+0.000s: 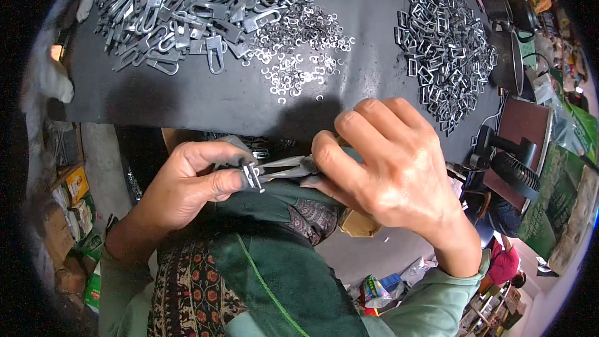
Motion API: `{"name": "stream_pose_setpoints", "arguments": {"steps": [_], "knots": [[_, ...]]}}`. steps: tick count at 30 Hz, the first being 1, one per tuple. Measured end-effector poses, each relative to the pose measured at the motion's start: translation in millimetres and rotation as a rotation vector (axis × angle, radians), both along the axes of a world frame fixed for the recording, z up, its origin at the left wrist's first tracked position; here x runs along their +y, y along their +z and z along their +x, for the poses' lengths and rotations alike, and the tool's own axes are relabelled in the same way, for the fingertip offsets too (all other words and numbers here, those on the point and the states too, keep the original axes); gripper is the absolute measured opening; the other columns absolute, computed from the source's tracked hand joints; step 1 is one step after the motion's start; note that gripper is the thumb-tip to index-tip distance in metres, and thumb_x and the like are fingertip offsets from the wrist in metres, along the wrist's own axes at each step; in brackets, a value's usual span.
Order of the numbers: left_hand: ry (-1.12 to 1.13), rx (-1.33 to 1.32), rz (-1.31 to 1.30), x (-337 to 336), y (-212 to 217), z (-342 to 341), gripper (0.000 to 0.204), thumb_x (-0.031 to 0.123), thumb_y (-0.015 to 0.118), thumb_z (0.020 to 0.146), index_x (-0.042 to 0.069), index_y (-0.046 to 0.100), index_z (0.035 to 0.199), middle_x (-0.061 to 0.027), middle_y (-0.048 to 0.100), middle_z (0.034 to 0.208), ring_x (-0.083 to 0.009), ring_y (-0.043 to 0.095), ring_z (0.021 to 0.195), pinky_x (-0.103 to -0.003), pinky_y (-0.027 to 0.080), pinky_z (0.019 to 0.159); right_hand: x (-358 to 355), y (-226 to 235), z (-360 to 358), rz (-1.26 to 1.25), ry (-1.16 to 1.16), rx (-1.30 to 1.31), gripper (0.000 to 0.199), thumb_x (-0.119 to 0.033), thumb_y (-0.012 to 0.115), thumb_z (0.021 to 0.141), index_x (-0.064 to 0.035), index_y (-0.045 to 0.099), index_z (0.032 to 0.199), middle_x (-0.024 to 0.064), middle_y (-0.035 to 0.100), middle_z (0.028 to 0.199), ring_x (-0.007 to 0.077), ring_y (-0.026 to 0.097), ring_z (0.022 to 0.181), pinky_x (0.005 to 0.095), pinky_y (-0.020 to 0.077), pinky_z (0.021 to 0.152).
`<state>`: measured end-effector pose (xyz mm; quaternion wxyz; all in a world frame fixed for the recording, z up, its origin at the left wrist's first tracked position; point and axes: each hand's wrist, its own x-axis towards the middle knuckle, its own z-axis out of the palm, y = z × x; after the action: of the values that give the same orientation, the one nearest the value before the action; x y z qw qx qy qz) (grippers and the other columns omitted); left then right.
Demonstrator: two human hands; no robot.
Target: The person assembles metal buckles by fitting metal pieces together and crimping them with pliers.
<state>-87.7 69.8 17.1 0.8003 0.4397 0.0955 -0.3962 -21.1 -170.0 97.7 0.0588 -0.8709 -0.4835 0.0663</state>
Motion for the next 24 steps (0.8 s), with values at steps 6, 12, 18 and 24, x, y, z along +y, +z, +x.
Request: {"name": "stream_pose_setpoints", "arguments": {"steps": [6, 12, 18, 24], "knots": [[0.034, 0.049, -0.083, -5, -6, -3, 0.020, 0.007, 0.066, 0.091, -0.003, 0.066, 0.108, 0.0016, 0.059, 0.081, -0.0024, 0.044, 0.063, -0.018, 0.032, 0.054, -3, -5, 7, 0.048, 0.070, -0.014, 0.031, -0.029, 0.070, 0.067, -0.0070, 0.060, 0.087, 0.0041, 0.051, 0.079, 0.0219, 0.057, 0.073, 0.0345, 0.0449, 0.063], [0.021, 0.009, -0.069, -7, -4, -1, 0.019, 0.008, 0.066, 0.092, -0.002, 0.067, 0.108, 0.0009, 0.060, 0.085, -0.0026, 0.045, 0.065, -0.018, 0.033, 0.055, -5, -10, 8, 0.107, 0.105, -0.080, 0.030, -0.029, 0.069, 0.069, -0.0071, 0.060, 0.086, 0.0039, 0.051, 0.078, 0.0213, 0.056, 0.072, 0.0348, 0.0451, 0.062], [0.067, -0.197, 0.094, -12, -10, -11, 0.018, 0.010, 0.065, 0.093, -0.002, 0.067, 0.107, 0.0005, 0.060, 0.093, -0.0027, 0.047, 0.070, -0.019, 0.035, 0.059, -8, -4, -9, 0.031, -0.023, 0.031, 0.030, -0.030, 0.073, 0.070, -0.0077, 0.059, 0.086, 0.0040, 0.051, 0.077, 0.0212, 0.054, 0.068, 0.0336, 0.0411, 0.055], [0.086, -0.203, 0.120, -17, -8, -17, 0.019, 0.012, 0.064, 0.094, -0.002, 0.067, 0.107, 0.0007, 0.059, 0.094, -0.0031, 0.047, 0.070, -0.019, 0.035, 0.059, -9, -1, -17, -0.012, -0.084, 0.048, 0.029, -0.029, 0.074, 0.071, -0.0092, 0.060, 0.088, 0.0037, 0.050, 0.079, 0.0220, 0.054, 0.071, 0.0345, 0.0425, 0.060]]}}
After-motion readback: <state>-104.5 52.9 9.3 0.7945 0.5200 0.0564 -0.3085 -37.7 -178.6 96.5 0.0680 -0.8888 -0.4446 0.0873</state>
